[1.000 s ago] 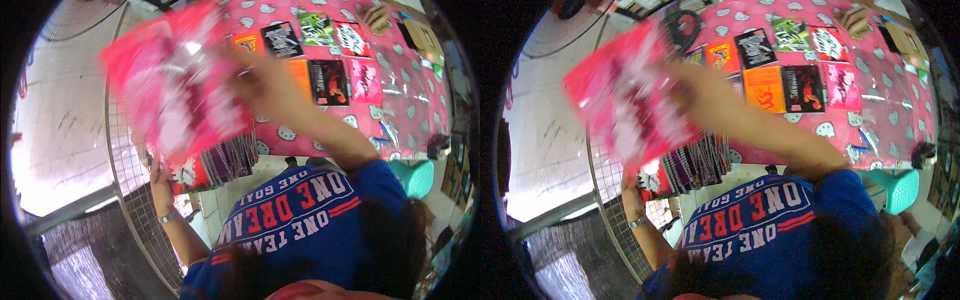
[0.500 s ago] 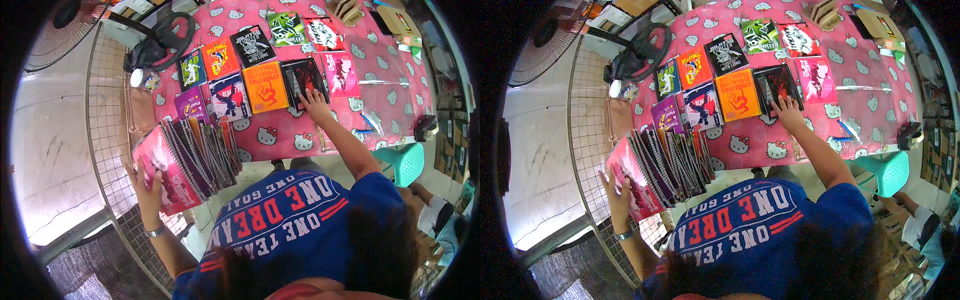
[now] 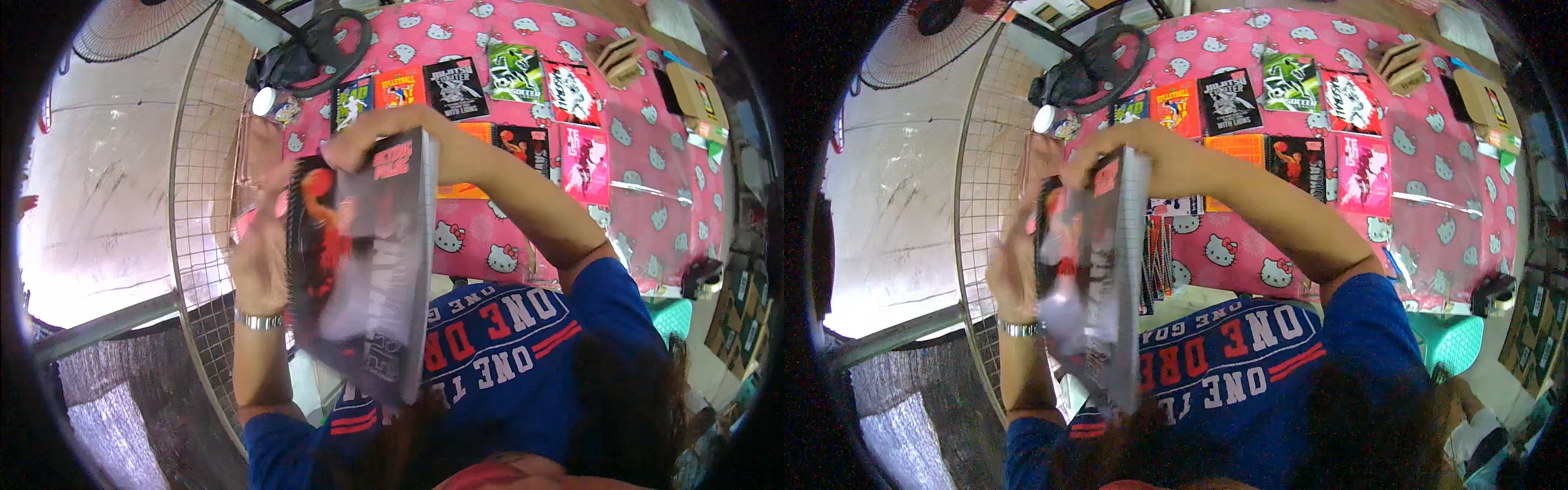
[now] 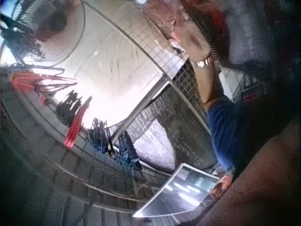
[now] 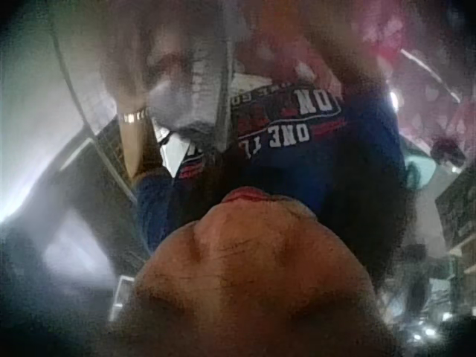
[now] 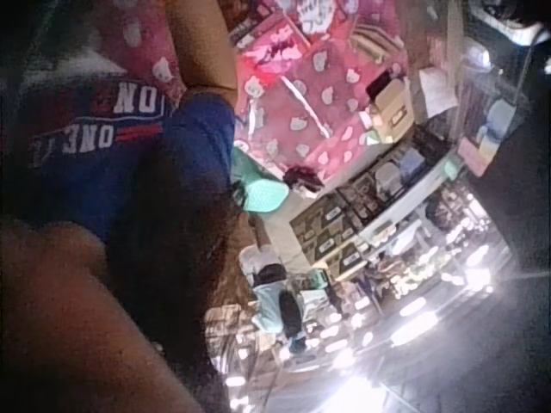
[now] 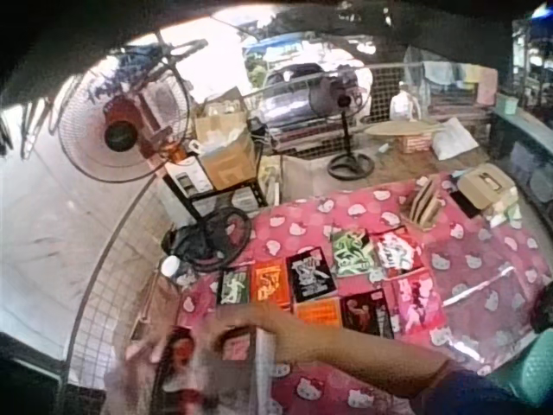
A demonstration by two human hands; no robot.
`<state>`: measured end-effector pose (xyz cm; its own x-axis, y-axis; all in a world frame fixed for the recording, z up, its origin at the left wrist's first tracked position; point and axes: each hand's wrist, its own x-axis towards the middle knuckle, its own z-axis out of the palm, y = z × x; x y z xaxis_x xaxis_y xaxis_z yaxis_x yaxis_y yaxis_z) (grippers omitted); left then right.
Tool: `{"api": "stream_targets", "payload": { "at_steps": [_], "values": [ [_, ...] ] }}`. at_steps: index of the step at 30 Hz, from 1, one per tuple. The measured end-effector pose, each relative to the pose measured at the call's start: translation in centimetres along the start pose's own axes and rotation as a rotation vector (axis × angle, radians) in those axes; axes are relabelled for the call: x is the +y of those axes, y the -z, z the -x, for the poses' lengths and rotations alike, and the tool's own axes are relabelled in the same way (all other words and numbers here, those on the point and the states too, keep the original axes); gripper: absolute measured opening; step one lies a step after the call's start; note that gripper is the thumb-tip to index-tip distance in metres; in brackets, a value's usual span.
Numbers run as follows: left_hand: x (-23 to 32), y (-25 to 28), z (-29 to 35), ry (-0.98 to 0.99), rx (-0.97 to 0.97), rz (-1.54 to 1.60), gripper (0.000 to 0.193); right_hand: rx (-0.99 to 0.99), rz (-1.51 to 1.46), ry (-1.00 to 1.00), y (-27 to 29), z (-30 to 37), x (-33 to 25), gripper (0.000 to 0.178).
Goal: The person sorts several notebooks with various cover designs on a table, places them into clear plastic bags one by one, and uses a tape dispenser to seal each bag.
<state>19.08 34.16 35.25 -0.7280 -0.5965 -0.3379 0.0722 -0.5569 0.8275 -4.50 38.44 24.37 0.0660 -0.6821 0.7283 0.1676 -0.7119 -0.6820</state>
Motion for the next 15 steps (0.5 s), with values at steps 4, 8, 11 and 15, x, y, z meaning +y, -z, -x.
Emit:
{"api": "stream_targets", "payload": {
  "at_steps": [4, 8, 11, 15],
  "values": [
    [1.2, 2.5, 3.9, -0.364, 0.201, -0.322, 0.092, 0.258, 0.791, -0.555, 6.9, 7.6, 8.3, 0.065],
    [3.3, 7.3, 8.2, -0.368, 0.427, -0.426, 0.085, -0.098, 1.518, -1.256, 9.7, 21.4, 12.2, 0.093],
    [0.4, 12.8, 7.3, -0.202, 0.476, -0.827, 0.072, -0.049, 1.474, -1.161, 11.3, 23.2, 13.6, 0.083],
    [-0.9, 14.4, 6.2, -0.129, 0.439, -0.853, 0.069, 0.058, 1.537, -1.011, 11.2, 19.6, 12.4, 0.063]
  ]
}}
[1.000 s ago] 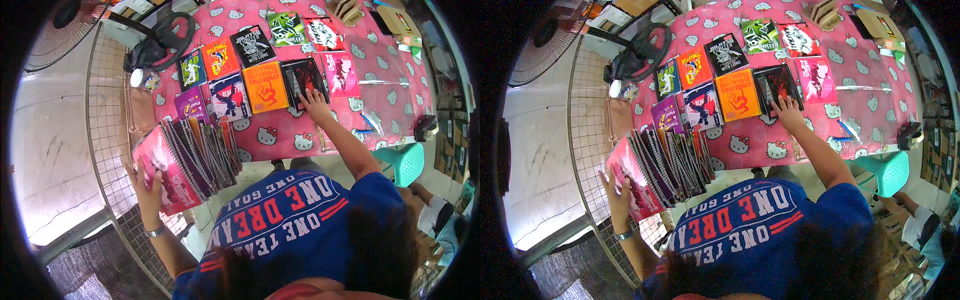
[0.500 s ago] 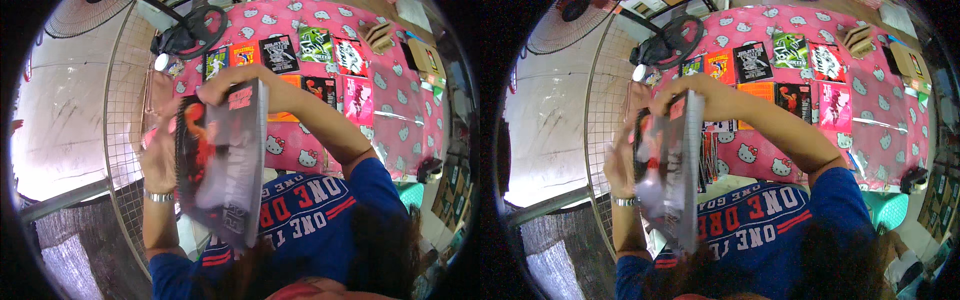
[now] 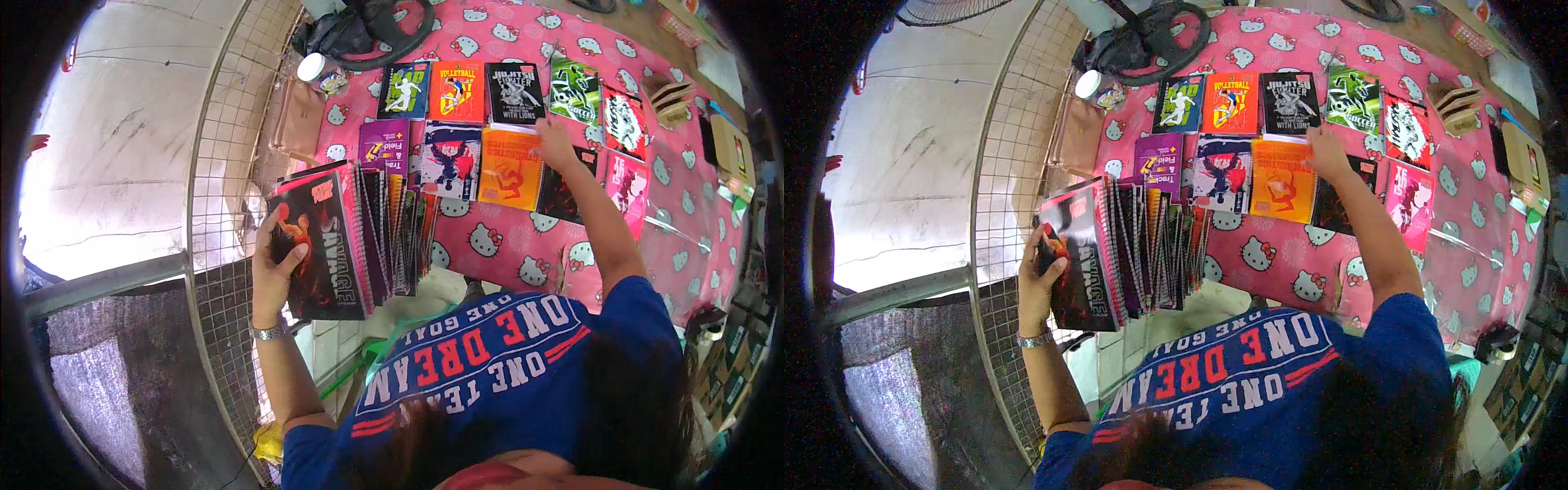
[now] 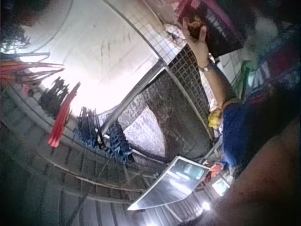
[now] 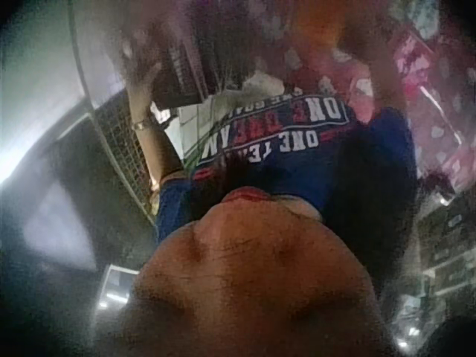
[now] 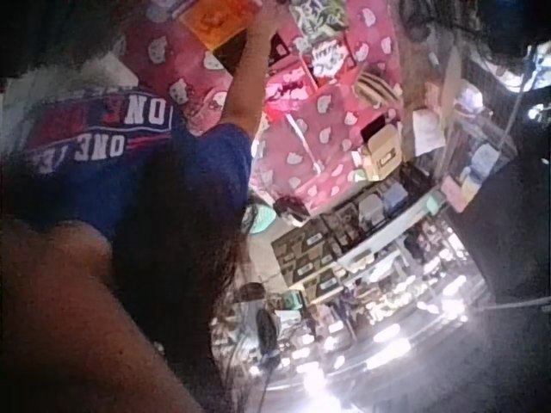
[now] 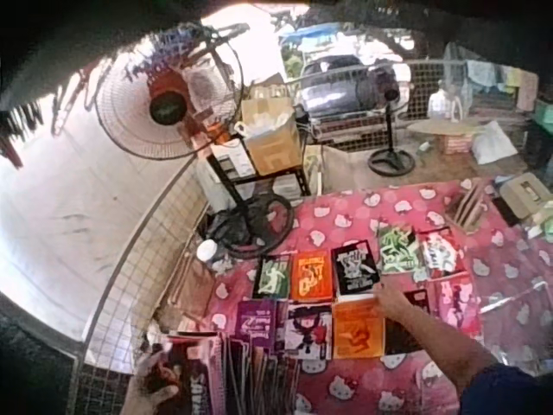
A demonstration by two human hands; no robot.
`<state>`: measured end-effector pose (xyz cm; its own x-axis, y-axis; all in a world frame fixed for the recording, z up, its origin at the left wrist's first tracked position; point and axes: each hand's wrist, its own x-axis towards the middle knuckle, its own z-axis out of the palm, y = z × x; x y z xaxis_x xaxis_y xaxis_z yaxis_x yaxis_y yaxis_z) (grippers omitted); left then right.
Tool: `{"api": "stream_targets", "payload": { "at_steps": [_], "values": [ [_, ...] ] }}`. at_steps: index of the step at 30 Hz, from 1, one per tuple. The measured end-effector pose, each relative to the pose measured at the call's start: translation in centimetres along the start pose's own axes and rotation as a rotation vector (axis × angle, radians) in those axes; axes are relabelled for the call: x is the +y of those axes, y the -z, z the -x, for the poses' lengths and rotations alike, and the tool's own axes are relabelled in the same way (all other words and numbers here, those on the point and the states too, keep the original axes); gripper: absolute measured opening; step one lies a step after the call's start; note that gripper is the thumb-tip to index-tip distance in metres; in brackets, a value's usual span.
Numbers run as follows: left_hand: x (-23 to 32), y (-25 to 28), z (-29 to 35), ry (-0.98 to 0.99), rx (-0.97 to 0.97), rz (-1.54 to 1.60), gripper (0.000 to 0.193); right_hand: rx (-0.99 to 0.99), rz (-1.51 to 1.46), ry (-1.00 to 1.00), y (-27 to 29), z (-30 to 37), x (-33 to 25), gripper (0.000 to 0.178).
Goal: The person sorts several notebooks with various cover designs on a table, places them into clear plastic bags one by one, and uses a tape dispenser to seal each bag.
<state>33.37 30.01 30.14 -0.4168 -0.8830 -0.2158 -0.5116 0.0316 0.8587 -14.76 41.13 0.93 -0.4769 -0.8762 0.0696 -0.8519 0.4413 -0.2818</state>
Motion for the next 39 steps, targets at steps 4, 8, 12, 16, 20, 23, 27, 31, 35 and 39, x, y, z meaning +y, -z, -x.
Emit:
{"api": "stream_targets", "payload": {
  "at_steps": [4, 8, 12, 16, 20, 23, 27, 31, 35, 39],
  "values": [
    [-0.7, 0.2, -1.2, -0.207, 0.061, -0.294, 0.059, -0.127, -0.544, 0.429, 12.4, -0.5, -8.5, 0.037],
    [-1.7, 1.4, -2.1, -0.092, -0.058, -0.097, 0.053, 0.319, -0.891, 0.699, 27.9, 1.6, -18.3, 0.028],
    [-1.0, 2.5, -0.9, 0.023, -0.078, 0.535, 0.059, 0.187, -0.964, 0.604, 28.8, -0.4, -25.7, 0.034],
    [-2.1, 3.0, -0.2, -0.045, -0.141, 0.777, 0.064, 0.104, -0.812, 0.770, 19.9, -0.7, -30.5, 0.032],
    [-1.7, 0.6, -1.1, -0.227, -0.117, -0.209, 0.081, 0.420, -0.447, -0.036, 1.0, -7.7, -17.8, 0.047],
    [-2.0, 1.5, -1.8, -0.264, -0.118, -0.235, 0.080, -0.195, 0.010, -0.246, -7.5, -4.4, -13.7, 0.060],
    [-1.7, 3.6, -5.7, -0.142, 0.037, 0.004, 0.068, -0.161, 0.012, -0.238, -5.4, -4.5, -14.7, 0.053],
    [-1.5, 4.6, -15.0, -0.357, -0.034, -0.258, 0.061, -0.156, -0.594, 0.364, 4.3, -8.1, -24.0, 0.042],
    [4.1, 2.2, -18.4, -0.424, -0.355, -0.167, 0.060, 0.208, -0.836, 1.001, 12.3, -10.8, -34.4, 0.044],
    [8.5, 3.3, -19.3, -0.470, -0.181, -0.472, 0.046, 0.165, -1.616, 0.495, 6.7, -15.9, -33.4, 0.035]
  ]
}}
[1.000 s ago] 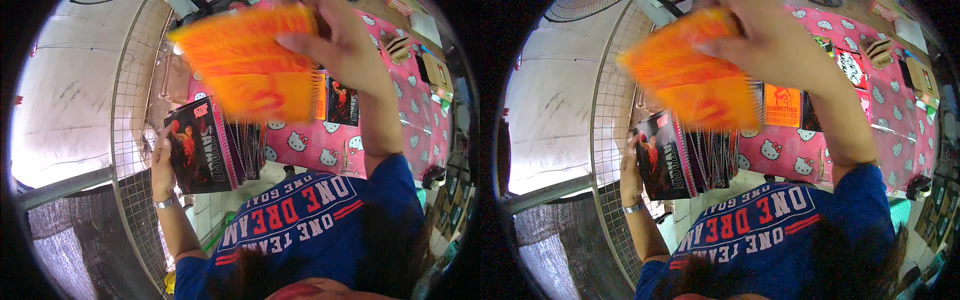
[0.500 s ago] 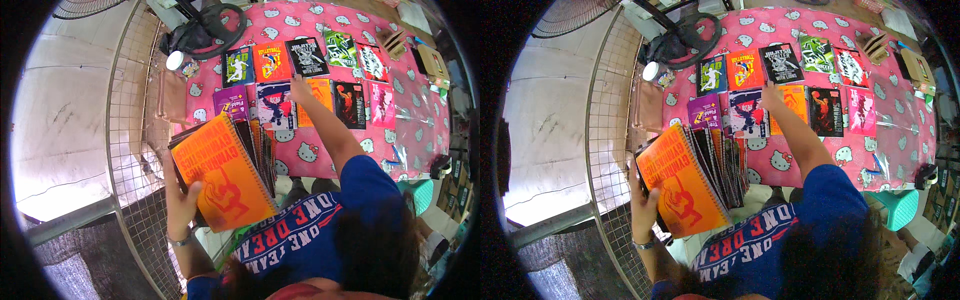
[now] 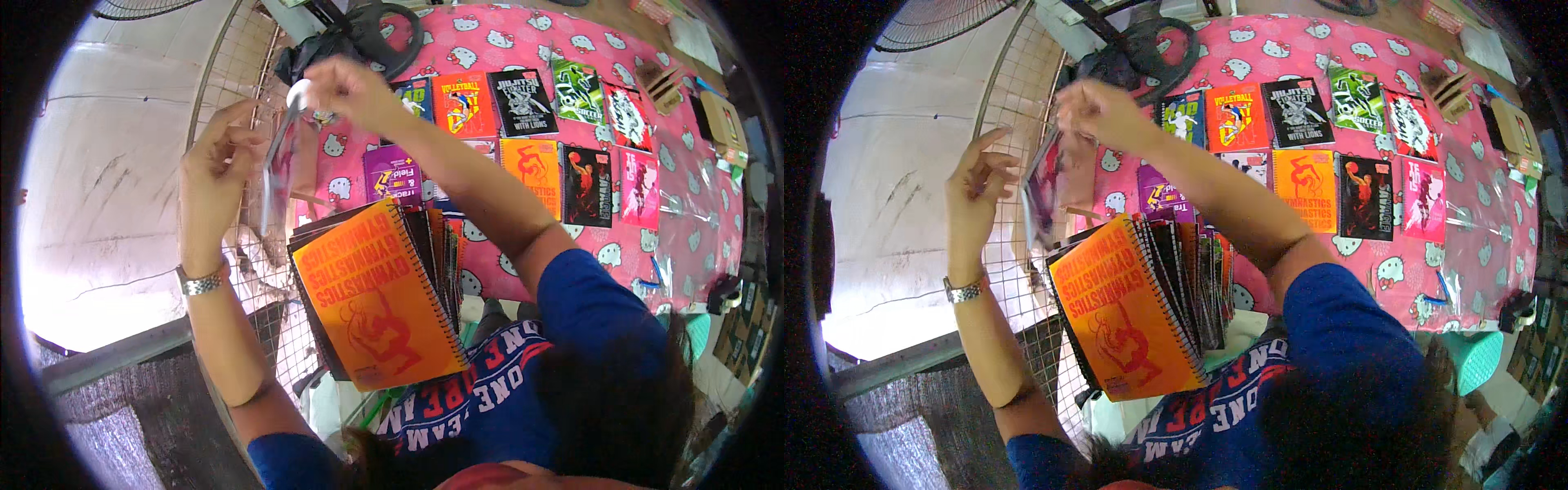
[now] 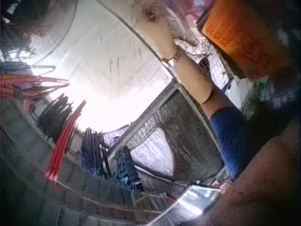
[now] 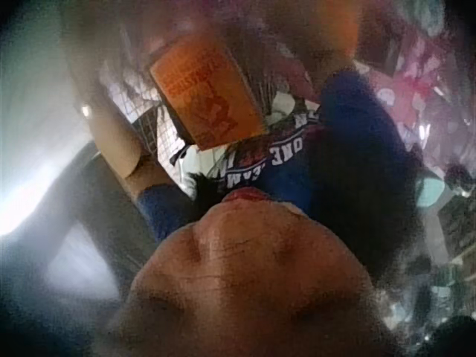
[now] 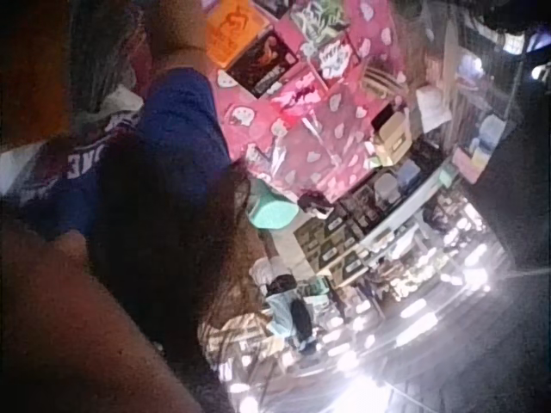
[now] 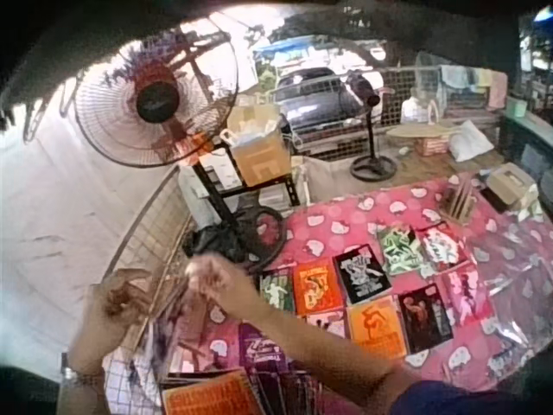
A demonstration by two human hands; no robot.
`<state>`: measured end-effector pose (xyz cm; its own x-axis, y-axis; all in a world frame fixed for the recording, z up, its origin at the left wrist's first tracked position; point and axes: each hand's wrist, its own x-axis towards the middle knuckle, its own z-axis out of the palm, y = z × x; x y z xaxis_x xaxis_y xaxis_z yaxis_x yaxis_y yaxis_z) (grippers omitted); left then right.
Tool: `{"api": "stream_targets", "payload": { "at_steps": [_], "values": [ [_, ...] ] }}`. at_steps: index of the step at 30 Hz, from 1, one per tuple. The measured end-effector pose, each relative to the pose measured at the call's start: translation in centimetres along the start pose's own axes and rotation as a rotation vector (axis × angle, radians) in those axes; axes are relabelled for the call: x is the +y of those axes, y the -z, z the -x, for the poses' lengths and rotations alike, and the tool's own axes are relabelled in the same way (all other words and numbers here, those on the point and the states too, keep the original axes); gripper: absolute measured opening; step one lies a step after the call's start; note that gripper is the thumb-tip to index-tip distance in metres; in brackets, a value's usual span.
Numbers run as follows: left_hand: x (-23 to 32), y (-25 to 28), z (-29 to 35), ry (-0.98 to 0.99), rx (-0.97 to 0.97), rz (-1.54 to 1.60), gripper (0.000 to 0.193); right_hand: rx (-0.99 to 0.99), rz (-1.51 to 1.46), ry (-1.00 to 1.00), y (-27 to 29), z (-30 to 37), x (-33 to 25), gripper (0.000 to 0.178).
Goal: The person sorts several notebooks with various cover designs on a table, places them into clear plastic bags one by one, and uses a tape dispenser to seal each bag.
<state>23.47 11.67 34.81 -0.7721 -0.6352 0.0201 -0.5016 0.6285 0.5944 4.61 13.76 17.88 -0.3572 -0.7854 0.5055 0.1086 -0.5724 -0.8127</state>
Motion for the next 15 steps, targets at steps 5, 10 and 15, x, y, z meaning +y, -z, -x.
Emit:
{"api": "stream_targets", "payload": {
  "at_steps": [5, 10, 15],
  "values": [
    [-25.0, -3.8, 2.2, 0.399, 0.038, -0.448, 0.054, -0.577, 0.170, -0.264, -1.5, 4.8, 14.5, 0.031],
    [-31.4, -16.3, 10.4, 0.656, 0.103, -0.361, 0.054, -0.806, 0.794, -0.524, 5.3, 13.5, 17.5, 0.040],
    [-30.1, -23.4, 8.9, 0.538, 0.254, -0.172, 0.054, -0.455, 0.548, -0.834, 8.2, 15.2, 19.8, 0.054]
  ]
}}
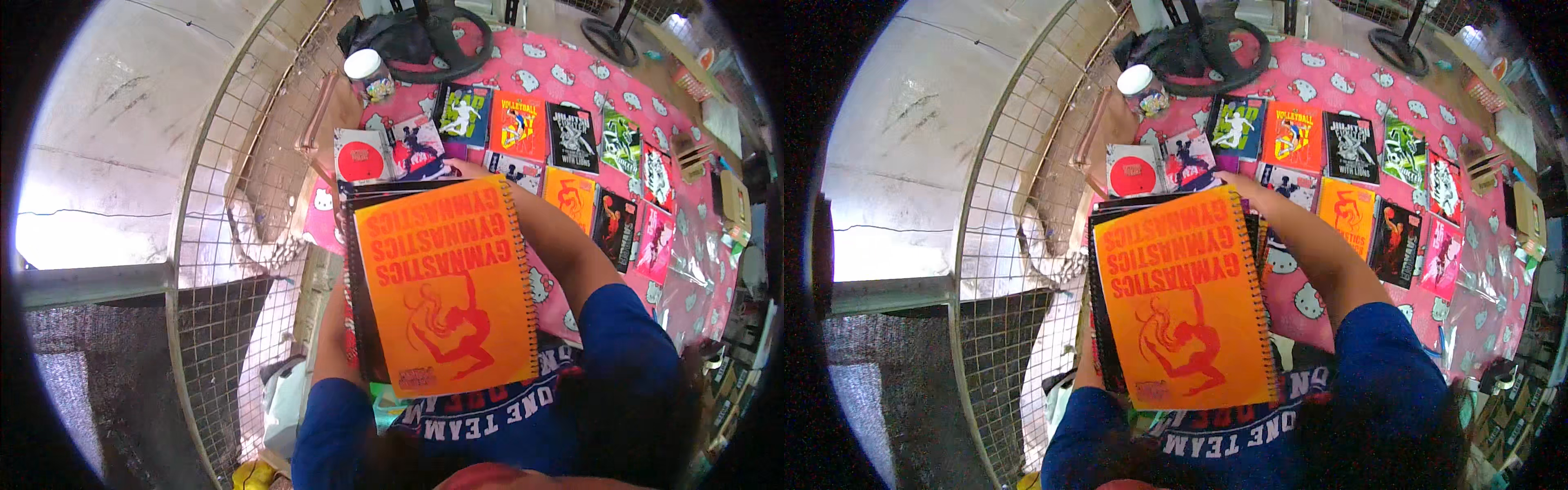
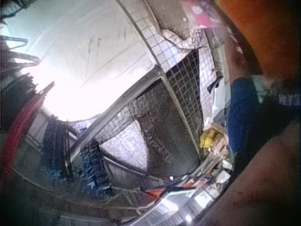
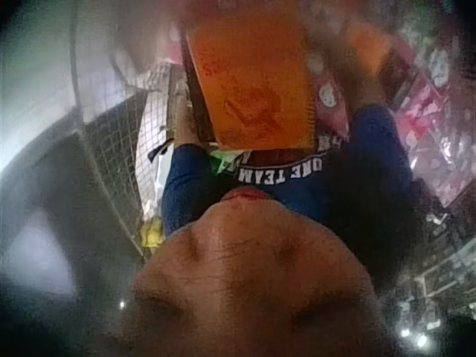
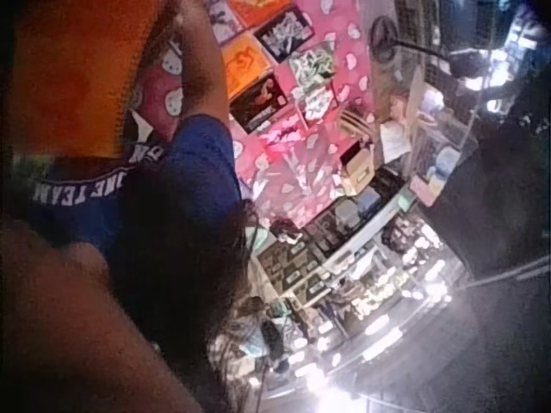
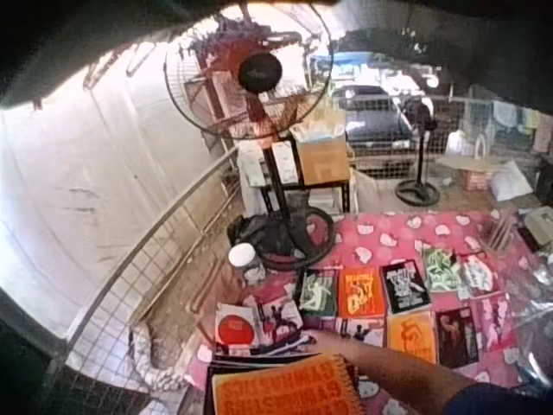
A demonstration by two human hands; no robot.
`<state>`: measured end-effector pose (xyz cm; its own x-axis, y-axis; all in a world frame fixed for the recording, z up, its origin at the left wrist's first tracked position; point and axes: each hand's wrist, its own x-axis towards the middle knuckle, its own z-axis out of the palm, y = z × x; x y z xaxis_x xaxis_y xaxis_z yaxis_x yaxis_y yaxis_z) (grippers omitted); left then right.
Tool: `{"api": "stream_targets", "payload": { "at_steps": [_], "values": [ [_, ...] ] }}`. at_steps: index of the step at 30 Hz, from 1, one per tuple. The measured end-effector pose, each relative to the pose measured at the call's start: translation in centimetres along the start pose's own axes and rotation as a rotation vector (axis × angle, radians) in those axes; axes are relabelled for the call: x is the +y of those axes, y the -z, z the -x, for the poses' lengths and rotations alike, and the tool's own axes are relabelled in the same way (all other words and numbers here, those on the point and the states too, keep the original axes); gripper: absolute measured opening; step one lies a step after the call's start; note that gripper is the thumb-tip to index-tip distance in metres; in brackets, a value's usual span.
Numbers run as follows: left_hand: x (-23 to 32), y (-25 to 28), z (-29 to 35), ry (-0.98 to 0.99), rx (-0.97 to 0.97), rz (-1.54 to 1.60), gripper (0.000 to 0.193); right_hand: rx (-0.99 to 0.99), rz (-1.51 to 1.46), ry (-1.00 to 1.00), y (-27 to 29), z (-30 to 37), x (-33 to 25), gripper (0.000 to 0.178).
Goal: The person sorts several notebooks with various cover designs on a table, places them into clear plastic bags one by one, and uses a tape dispenser to seal each bag.
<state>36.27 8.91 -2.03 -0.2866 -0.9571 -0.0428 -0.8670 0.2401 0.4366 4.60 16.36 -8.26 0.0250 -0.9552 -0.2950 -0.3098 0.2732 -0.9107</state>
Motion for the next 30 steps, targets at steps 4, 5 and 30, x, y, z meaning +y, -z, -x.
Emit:
{"api": "stream_targets", "payload": {
  "at_steps": [4, 5, 30],
  "values": [
    [-0.2, -0.5, 1.8, -0.051, 0.073, 0.124, 0.054, 0.224, 0.393, -0.241, -2.9, -1.7, -3.3, 0.072],
    [0.5, -0.9, 1.5, -0.083, 0.083, 0.164, 0.054, 0.154, 0.256, -0.168, -2.6, -1.9, -3.1, 0.062],
    [15.8, 28.0, 22.3, -0.049, 0.791, 1.100, 0.059, 0.459, 0.760, -0.295, -0.2, 2.6, -4.6, 0.067]
  ]
}}
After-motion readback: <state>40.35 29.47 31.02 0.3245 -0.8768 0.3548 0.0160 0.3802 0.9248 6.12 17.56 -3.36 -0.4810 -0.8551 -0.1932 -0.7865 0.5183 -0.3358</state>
